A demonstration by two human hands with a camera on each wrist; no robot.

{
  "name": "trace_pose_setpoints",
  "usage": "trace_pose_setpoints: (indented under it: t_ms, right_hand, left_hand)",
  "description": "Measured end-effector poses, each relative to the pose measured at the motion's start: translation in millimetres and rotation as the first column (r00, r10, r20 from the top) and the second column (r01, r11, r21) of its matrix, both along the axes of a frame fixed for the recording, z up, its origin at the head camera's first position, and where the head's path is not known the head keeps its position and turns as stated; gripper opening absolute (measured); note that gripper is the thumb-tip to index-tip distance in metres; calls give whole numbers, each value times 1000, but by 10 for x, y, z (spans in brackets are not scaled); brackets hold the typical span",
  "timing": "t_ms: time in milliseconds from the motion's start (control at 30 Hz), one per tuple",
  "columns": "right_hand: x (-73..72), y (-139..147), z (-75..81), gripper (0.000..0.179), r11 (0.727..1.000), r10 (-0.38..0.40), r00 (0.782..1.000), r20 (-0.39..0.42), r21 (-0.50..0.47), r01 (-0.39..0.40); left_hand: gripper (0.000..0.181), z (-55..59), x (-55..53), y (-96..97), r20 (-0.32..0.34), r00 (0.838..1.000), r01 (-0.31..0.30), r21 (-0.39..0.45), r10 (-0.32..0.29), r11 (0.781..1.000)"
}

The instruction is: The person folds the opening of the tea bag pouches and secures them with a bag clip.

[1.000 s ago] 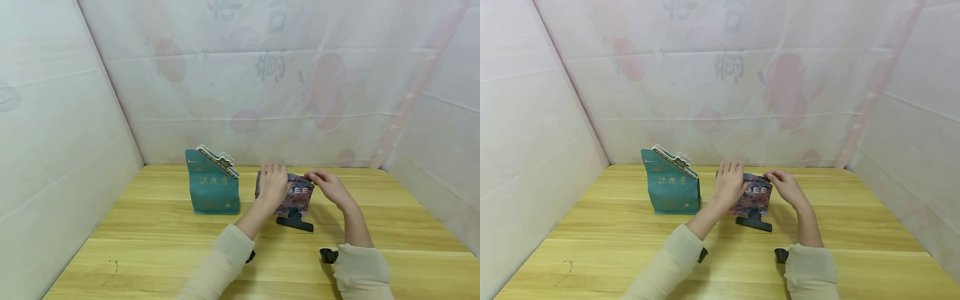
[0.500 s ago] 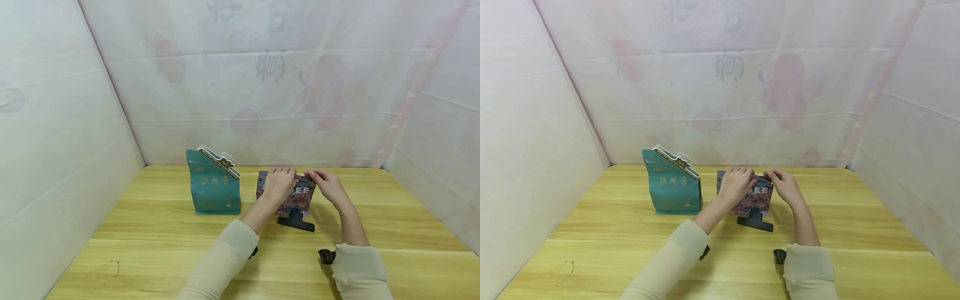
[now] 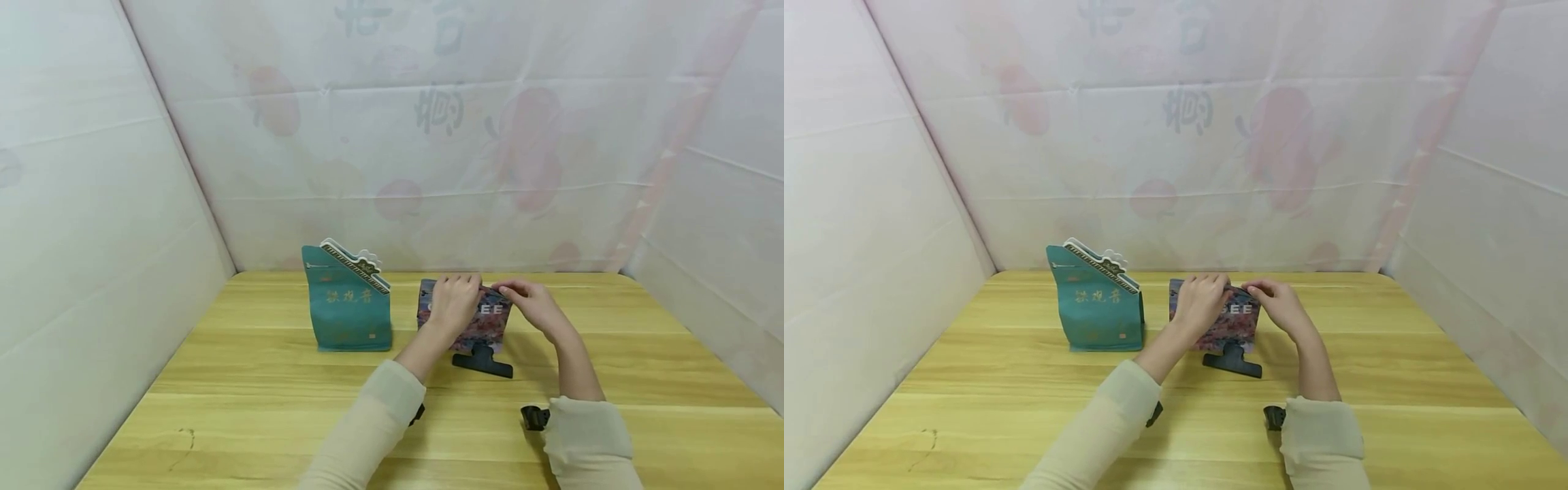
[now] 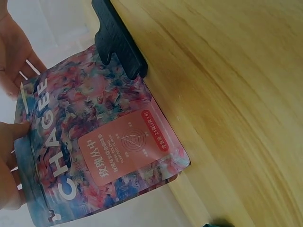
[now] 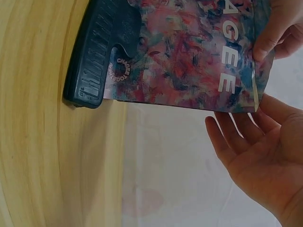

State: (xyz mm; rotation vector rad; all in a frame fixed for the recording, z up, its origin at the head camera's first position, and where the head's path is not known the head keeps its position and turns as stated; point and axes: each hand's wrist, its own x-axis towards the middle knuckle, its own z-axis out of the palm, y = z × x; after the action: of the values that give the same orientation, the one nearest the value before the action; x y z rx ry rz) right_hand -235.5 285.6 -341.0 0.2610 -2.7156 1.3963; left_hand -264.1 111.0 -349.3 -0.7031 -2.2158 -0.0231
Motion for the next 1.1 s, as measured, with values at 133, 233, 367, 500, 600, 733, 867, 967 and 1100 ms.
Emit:
trace_pose_setpoints:
  t_ms: [133, 233, 367, 500, 600, 733, 867, 967, 1100]
  right_hand:
    - [2, 0, 7, 48, 1000, 16, 1000, 11, 12, -16]
    - [5, -3, 8, 51, 1000, 20, 1000, 18, 21, -20]
    - [4, -8, 2, 55, 999, 28, 999, 27, 29, -28]
    - [2, -6, -2, 56, 999, 33, 999, 33, 34, -34]
    - [5, -4, 3, 56, 999, 34, 999, 35, 27, -35]
    - [13, -1, 8, 58, 999, 38, 999, 36, 18, -39]
    - [13, 16, -3, 58, 999, 44, 999, 28, 31, -45]
    - [3, 25, -21, 56, 997, 52, 999, 12, 50, -53]
    - [-10, 28, -40, 56, 998, 45, 999, 10, 44, -46]
  left_hand:
    - [18, -2, 2, -11, 6, 1000, 13, 21, -13, 1000]
    - [17, -10, -2, -16, 20, 1000, 20, 39, -20, 999]
    - [16, -25, -9, -20, 40, 999, 20, 59, -23, 998]
    - [16, -27, -12, -16, 59, 998, 14, 60, -18, 998]
    - [16, -18, -12, -11, 77, 997, 11, 57, -15, 998]
    - [16, -7, -10, -5, 94, 995, 10, 53, -15, 999]
    - [17, 8, -1, 2, 115, 993, 6, 43, -11, 999]
    - [17, 23, 3, 5, 145, 989, 0, 34, -5, 999]
    - [18, 38, 4, 11, 181, 983, -7, 23, 3, 1000]
